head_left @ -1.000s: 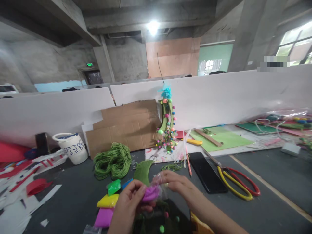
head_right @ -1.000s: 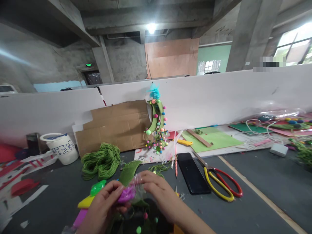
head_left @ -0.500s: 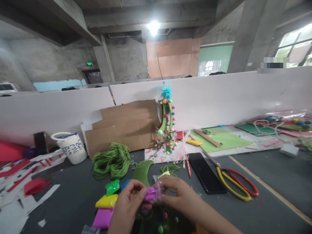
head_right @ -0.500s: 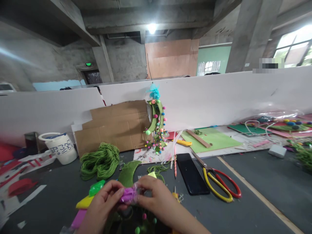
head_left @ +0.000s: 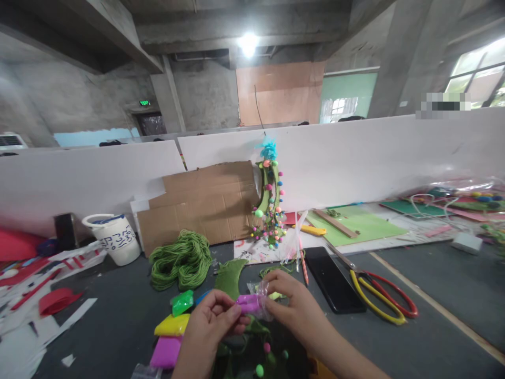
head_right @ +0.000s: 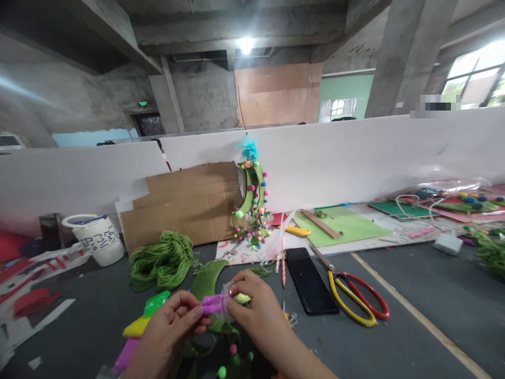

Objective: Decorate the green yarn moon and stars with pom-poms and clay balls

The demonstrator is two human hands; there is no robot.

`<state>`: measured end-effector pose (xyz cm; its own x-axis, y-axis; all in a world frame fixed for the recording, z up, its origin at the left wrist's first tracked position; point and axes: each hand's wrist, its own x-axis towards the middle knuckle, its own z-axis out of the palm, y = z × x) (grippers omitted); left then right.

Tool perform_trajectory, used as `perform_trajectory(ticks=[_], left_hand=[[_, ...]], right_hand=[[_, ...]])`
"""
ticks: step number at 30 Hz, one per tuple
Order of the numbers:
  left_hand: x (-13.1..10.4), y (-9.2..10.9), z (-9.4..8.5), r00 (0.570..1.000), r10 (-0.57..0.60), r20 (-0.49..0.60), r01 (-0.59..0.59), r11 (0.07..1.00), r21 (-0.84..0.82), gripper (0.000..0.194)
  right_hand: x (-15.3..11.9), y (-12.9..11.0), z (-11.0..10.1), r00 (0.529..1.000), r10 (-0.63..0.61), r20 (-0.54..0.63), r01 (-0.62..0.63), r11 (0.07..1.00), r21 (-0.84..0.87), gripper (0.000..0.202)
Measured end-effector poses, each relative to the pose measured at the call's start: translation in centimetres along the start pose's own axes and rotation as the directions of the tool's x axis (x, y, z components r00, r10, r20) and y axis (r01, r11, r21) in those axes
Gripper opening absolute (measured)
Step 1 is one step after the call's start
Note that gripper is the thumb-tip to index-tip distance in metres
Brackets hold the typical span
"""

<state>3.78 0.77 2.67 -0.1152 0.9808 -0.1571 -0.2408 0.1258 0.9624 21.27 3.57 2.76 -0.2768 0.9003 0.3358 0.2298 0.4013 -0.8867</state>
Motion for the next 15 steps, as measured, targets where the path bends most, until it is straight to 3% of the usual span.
perform_trajectory(ticks=[7, 11, 15], left_hand=[[0.02, 0.17, -0.26, 1.0, -0.013, 0.029, 0.014, 0.999, -0.034, 0.028], [-0.05, 0.4, -0.3, 0.998, 0.056, 0.015, -0.057, 0.993, 0.1, 0.026], [-0.18, 0.48, -0.24, 0.992, 0.126, -0.002, -0.124, 0.98, 0.157, 0.028]], right_hand=[[0.39, 0.53, -0.34, 0.997, 0.066, 0.032, -0.071, 0.984, 0.163, 0.011], [0.53, 0.46, -0.51, 0.998, 0.061, 0.029, -0.064, 0.987, 0.15, 0.008], [0.08, 0.01, -0.03, 0.99, 0.071, 0.118, -0.086, 0.988, 0.128, 0.013]])
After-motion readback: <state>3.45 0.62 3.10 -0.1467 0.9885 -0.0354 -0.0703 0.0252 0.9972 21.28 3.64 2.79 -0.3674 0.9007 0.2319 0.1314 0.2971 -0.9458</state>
